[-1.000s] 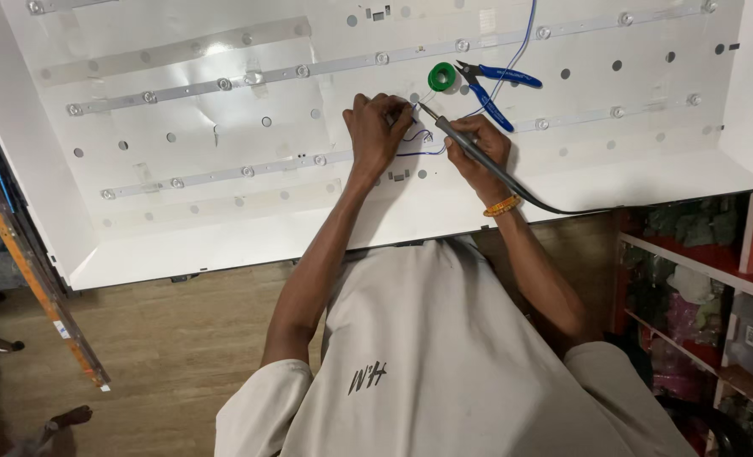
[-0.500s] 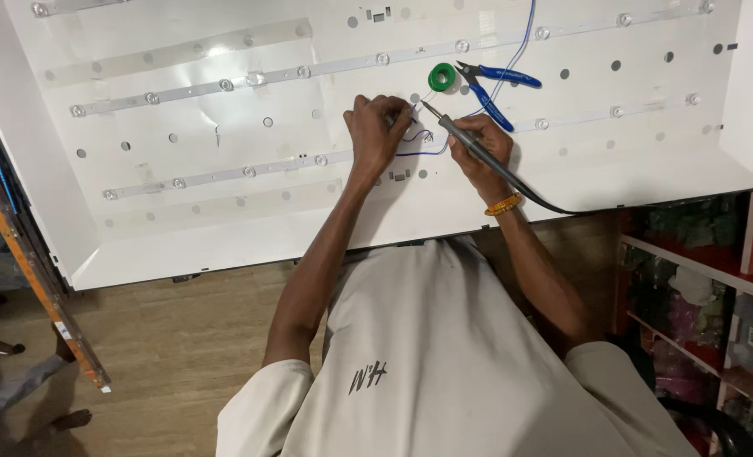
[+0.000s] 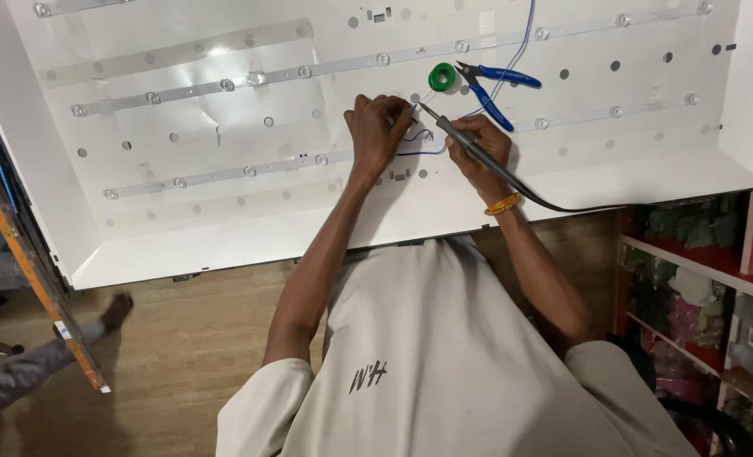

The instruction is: The person strips the insulation from blue wires using pliers, twists the exposed strands, and solders them to a white panel with pre-installed LED strips. The person uses a soldering iron and electrical tape during the process.

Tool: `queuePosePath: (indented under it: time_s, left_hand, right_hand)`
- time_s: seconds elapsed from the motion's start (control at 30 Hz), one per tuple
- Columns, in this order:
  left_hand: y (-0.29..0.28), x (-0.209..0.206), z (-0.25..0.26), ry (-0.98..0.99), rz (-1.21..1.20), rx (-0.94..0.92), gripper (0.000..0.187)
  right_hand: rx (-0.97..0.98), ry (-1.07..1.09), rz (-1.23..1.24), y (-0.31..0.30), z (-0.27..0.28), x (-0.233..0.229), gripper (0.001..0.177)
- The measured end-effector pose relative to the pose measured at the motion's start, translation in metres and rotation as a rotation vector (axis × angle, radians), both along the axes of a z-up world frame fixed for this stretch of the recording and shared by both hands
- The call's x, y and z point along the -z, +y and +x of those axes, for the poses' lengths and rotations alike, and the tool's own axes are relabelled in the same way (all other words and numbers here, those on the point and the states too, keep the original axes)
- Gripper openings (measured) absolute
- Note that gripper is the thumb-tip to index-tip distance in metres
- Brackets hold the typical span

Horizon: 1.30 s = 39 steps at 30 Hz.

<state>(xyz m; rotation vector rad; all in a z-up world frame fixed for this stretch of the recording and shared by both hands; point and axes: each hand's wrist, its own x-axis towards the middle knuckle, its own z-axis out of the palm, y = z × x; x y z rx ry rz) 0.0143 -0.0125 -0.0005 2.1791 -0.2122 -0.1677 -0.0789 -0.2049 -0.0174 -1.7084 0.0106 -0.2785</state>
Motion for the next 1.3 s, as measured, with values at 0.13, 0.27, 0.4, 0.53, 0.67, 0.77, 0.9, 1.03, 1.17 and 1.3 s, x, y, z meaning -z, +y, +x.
queuePosePath:
  time_s: [0.13,0.27,0.4,0.53,0.67,0.77,0.9,1.03,1.17,1.3]
  left_hand:
    - [0.000,-0.001,0.002,-0.002,0.009,0.000,0.018]
    - [-0.001,-0.001,0.001,0.000,0.022,0.001,0.018]
    - [-0.001,-0.001,0.002,0.027,0.016,-0.009,0.019]
    - [0.000,-0.001,0.001,0.008,0.006,-0.004,0.019]
    - [0.000,-0.002,0.001,0.007,0.001,-0.005,0.019]
    - [0.002,-0.004,0.002,0.044,-0.001,0.006,0.017]
    - [0.005,-0.009,0.000,0.035,-0.061,0.000,0.017]
    - [0.008,-0.014,0.000,0.033,-0.128,-0.019,0.018]
    - [0.010,-0.015,0.002,0.268,-0.163,-0.071,0.022]
    - [0.012,-0.012,0.003,0.055,-0.236,-0.056,0.017]
  right_hand:
    - [-0.015,0.010,0.022,0.000,0.001,0.000,0.015]
    - [-0.040,-0.039,0.029,0.000,0.000,-0.004,0.018]
    - [-0.019,-0.002,0.021,0.002,0.001,-0.009,0.016]
    - [-0.038,-0.013,0.050,0.002,0.001,-0.007,0.017]
    - [-0.012,-0.050,-0.007,-0.002,-0.002,0.005,0.019]
    - [0.014,-0.043,0.049,-0.006,-0.001,0.011,0.017]
    - [0.152,-0.004,-0.120,-0.009,0.012,0.003,0.015]
    - [0.120,-0.311,-0.422,-0.010,0.049,-0.019,0.038]
    - [-0.054,-0.286,-0.655,-0.007,0.076,-0.031,0.048]
    - [-0.076,-0.199,-0.658,-0.007,0.080,-0.027,0.044]
